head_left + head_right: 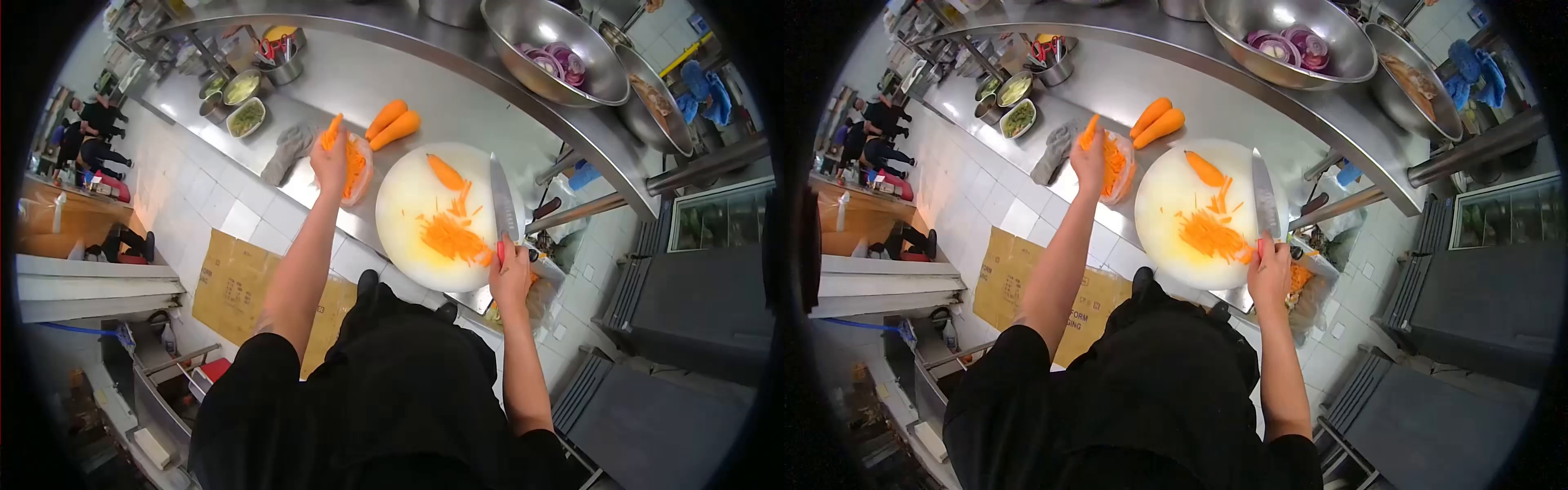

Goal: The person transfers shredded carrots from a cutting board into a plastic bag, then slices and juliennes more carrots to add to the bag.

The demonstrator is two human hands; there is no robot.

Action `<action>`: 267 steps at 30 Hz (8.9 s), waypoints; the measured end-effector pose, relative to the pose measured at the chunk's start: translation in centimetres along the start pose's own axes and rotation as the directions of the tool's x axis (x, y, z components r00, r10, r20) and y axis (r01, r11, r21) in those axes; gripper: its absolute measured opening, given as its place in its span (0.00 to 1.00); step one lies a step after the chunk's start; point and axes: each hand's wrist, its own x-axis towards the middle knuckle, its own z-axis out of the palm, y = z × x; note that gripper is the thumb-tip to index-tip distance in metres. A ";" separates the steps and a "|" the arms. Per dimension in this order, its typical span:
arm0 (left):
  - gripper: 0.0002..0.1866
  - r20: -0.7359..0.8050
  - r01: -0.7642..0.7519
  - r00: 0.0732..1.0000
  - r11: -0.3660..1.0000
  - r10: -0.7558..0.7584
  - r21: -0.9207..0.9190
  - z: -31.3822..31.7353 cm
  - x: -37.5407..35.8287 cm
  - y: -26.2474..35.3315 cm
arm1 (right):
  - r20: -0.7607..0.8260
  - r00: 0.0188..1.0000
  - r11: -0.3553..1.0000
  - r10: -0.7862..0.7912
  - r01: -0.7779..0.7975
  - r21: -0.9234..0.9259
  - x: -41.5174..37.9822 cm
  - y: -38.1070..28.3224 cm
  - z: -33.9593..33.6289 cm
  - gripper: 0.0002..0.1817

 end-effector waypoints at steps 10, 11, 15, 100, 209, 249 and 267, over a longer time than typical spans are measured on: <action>0.15 -0.266 -0.064 0.946 0.912 0.185 0.406 1.9 -1.4 -2.5 | -0.070 0.992 0.991 -0.107 0.102 -0.084 1.0 -4.4 -3.4 0.28; 0.15 -0.247 -0.049 0.954 0.904 0.168 0.426 1.8 -1.7 -2.2 | -0.128 0.975 0.982 -0.183 0.175 -0.067 1.6 -5.8 -3.8 0.28; 0.12 -0.200 -0.171 0.940 0.890 0.275 0.422 1.4 -2.0 -3.4 | -0.086 0.889 0.806 -0.449 0.445 0.391 8.6 -15.9 1.5 0.22; 0.50 0.754 -0.797 0.552 0.491 0.356 0.352 1.4 -19.1 0.9 | 0.044 0.987 0.970 0.152 -0.158 0.185 -1.2 2.6 -1.3 0.34; 0.16 0.916 -0.894 0.299 0.413 0.265 0.173 4.8 -5.7 2.2 | 0.494 0.672 0.332 0.552 -0.721 0.609 -21.2 -7.2 -2.4 0.13; 0.18 0.463 -0.491 0.791 0.866 0.399 0.092 -4.7 -10.3 9.0 | 0.394 0.893 0.805 -0.220 -0.062 0.590 -3.1 -17.3 -2.4 0.17; 0.24 0.811 -0.842 0.338 0.538 0.477 0.034 9.8 -6.6 5.9 | 0.243 0.929 0.851 0.280 -0.357 0.385 -11.1 -0.4 -4.3 0.14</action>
